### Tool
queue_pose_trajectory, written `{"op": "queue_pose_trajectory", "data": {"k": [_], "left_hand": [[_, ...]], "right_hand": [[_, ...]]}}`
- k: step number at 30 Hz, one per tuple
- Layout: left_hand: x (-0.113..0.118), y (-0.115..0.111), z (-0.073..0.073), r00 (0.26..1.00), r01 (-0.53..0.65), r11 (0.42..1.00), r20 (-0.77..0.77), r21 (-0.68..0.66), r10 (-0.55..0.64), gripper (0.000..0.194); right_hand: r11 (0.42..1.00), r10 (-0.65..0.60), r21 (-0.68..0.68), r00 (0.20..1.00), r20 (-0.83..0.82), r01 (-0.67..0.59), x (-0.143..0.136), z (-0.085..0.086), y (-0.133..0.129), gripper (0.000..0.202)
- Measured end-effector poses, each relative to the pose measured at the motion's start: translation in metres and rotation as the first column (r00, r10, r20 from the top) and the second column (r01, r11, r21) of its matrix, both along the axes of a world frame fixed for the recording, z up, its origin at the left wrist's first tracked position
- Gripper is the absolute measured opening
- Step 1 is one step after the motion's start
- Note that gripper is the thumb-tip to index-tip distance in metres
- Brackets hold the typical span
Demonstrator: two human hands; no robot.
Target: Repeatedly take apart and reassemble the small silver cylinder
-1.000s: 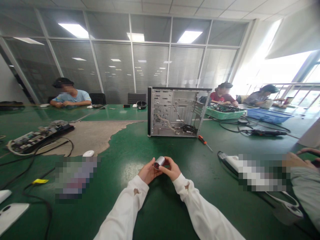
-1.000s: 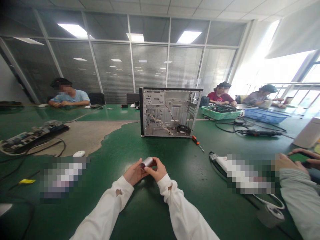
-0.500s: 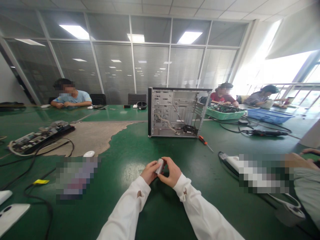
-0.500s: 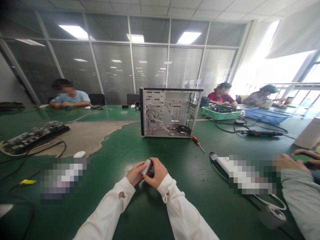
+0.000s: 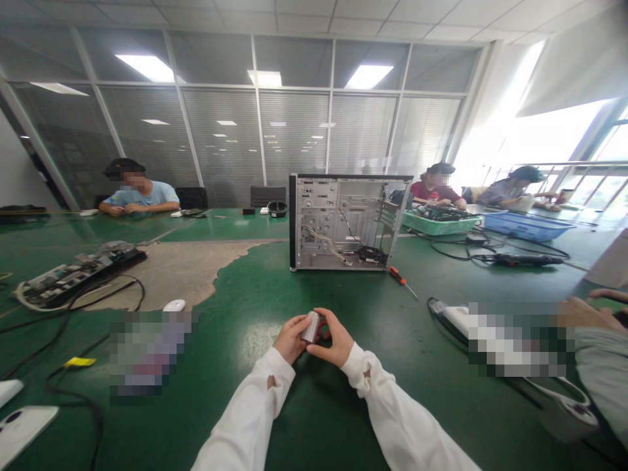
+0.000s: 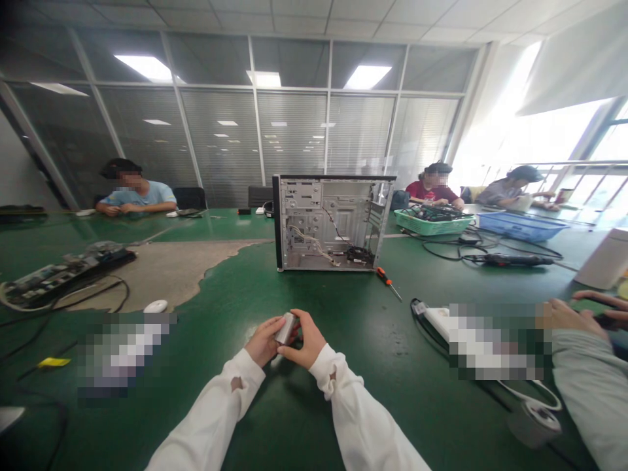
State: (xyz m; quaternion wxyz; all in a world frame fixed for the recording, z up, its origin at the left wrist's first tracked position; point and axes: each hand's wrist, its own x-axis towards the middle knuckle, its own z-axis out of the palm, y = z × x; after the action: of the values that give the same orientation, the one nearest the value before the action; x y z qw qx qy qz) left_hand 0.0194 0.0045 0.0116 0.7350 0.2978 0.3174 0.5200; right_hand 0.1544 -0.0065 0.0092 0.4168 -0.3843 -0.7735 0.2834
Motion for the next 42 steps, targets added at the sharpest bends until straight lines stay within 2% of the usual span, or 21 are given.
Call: {"op": "queue_pose_trajectory", "data": {"k": [5,17,21,27,30,33,36,39,42], "left_hand": [[-0.002,0.002,-0.004,1.000,0.021,1.000,-0.005,-0.011,-0.021,0.022],[-0.004,0.001,-0.004,0.998,0.058,0.998,-0.014,0.022,-0.057,0.025],[-0.002,0.000,-0.003,0.996,0.084,0.993,-0.016,0.078,-0.083,0.026],[0.004,-0.001,-0.004,0.994,0.056,0.993,-0.099,0.109,-0.045,0.029],[0.005,0.001,-0.007,0.978,0.006,0.988,-0.208,0.152,0.026,0.035],[0.005,0.001,-0.009,0.931,-0.037,0.958,-0.339,0.285,0.137,0.040],[0.004,0.001,-0.007,0.902,-0.040,0.921,-0.383,0.388,0.200,0.040],[0.003,0.002,-0.007,0.907,-0.032,0.929,-0.380,0.368,0.182,0.039],[0.001,0.004,-0.009,0.927,-0.027,0.960,-0.353,0.280,0.129,0.038]], "right_hand": [[0.990,0.041,-0.134,0.995,-0.086,-0.052,0.000,-0.001,0.002,0.069],[0.971,0.083,-0.203,0.974,-0.213,-0.128,0.001,-0.005,0.007,0.059],[0.987,0.056,-0.137,0.981,-0.187,-0.082,0.000,0.000,0.004,0.056],[0.999,-0.039,0.007,0.999,-0.036,0.039,-0.002,0.006,-0.002,0.056],[0.995,-0.076,0.060,0.997,-0.013,0.077,-0.002,0.004,-0.002,0.059],[0.986,-0.131,0.107,0.991,-0.007,0.131,-0.002,0.003,-0.001,0.061],[0.968,-0.178,0.184,0.984,0.018,0.172,-0.002,0.002,-0.001,0.060],[0.962,-0.177,0.218,0.983,0.048,0.163,-0.001,0.002,-0.002,0.060],[0.979,-0.140,0.159,0.988,0.069,0.127,0.001,0.005,-0.002,0.064]]}}
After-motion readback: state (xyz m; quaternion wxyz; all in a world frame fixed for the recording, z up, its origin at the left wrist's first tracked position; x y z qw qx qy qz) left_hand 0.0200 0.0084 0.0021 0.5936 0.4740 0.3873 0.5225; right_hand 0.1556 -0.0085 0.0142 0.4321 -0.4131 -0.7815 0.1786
